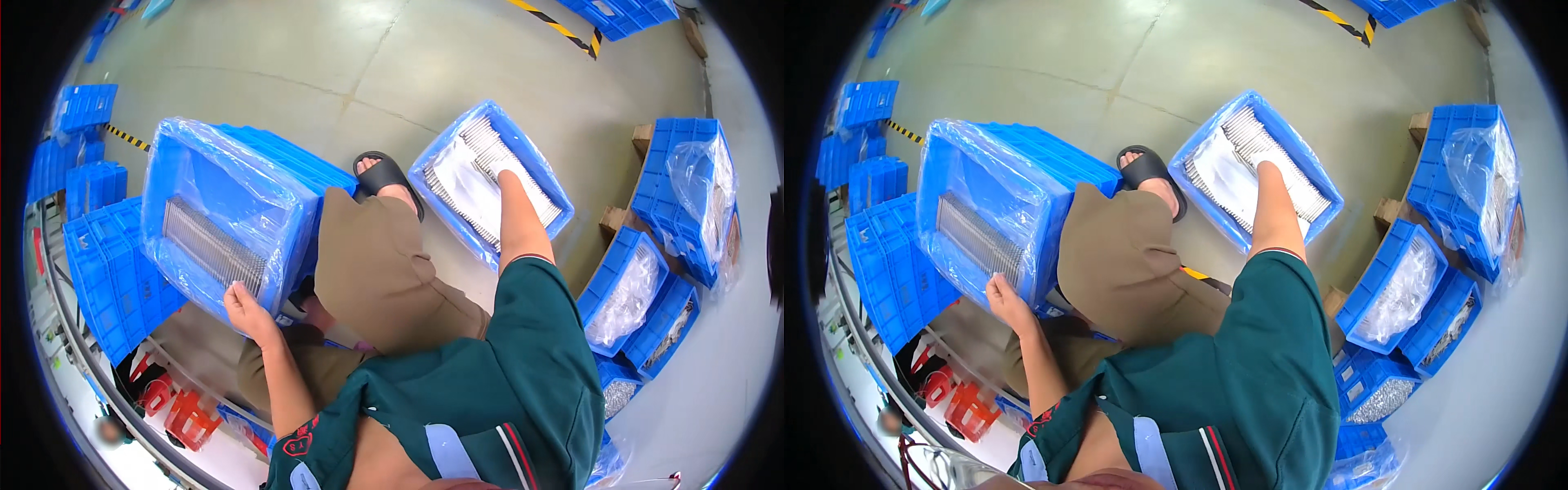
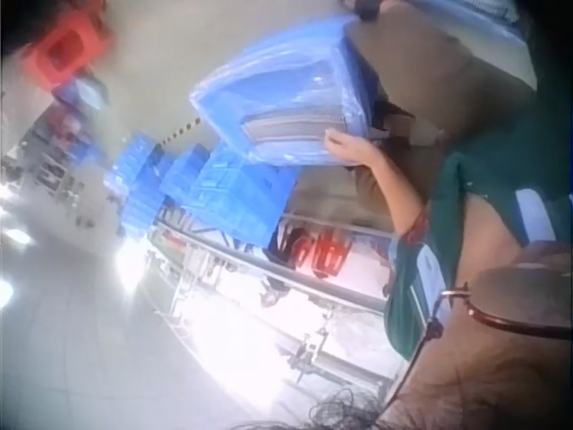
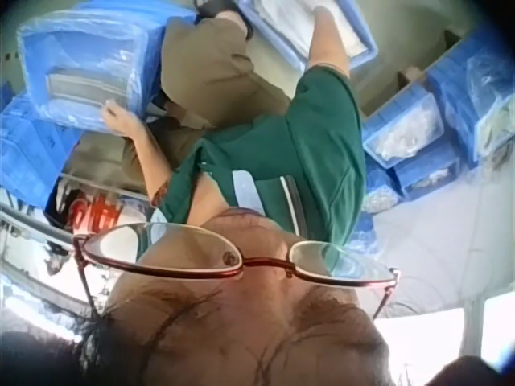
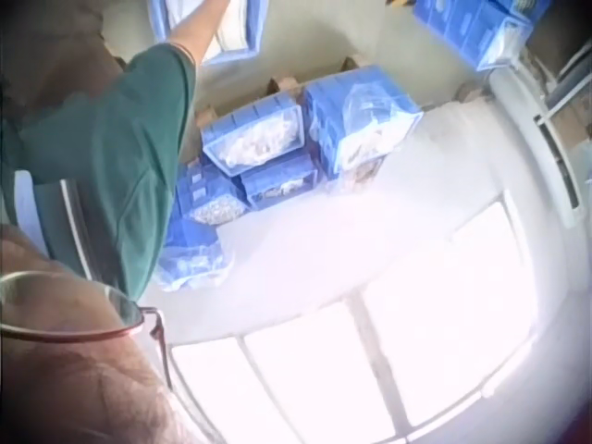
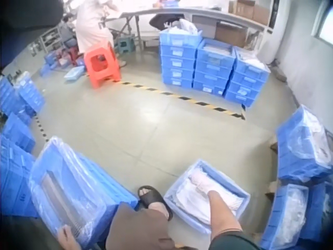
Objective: The person sorts and aligns small metal pins into a blue plastic tray by hand.
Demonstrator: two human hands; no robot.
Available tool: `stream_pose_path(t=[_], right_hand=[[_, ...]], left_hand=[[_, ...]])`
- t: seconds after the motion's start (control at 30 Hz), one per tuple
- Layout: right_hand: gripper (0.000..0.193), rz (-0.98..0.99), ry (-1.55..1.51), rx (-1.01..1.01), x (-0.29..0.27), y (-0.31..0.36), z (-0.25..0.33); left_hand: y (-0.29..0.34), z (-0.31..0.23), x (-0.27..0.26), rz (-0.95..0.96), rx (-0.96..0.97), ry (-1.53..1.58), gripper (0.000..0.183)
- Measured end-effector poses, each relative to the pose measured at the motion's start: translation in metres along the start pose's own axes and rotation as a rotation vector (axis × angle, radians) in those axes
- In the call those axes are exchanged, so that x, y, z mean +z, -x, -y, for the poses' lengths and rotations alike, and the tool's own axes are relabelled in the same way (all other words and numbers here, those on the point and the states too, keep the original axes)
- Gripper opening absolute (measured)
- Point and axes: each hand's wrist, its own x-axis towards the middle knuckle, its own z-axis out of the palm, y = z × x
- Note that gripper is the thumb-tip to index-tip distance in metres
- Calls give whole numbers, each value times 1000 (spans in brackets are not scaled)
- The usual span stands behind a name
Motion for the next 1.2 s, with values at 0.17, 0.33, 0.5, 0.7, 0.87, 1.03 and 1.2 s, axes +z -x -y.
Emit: stream_pose_path(t=[0.17, 0.33, 0.5, 0.7, 0.87, 1.03, 1.2], right_hand=[[47, 20, 63, 39, -9, 4, 7], [50, 45, 134, 84, -20, 16, 0], [52, 60, 203, 133, -34, 29, 5], [55, 66, 282, 178, -47, 51, 39], [44, 72, 355, 131, -51, 76, 60], [36, 101, 337, 5, 17, 20, -21], [22, 84, -809, 211, -25, -51, -149]], left_hand=[[4, -3, -1, 22, -63, 66, 19], [5, -7, -2, -5, -74, 67, 18], [6, -6, 0, 6, -59, 38, 17], [9, -4, -3, -5, -95, 79, 16], [7, 0, -10, -12, -43, -34, 16], [7, -3, -15, -40, -13, -93, 17], [11, -19, 17, -6, -29, 136, 20]])
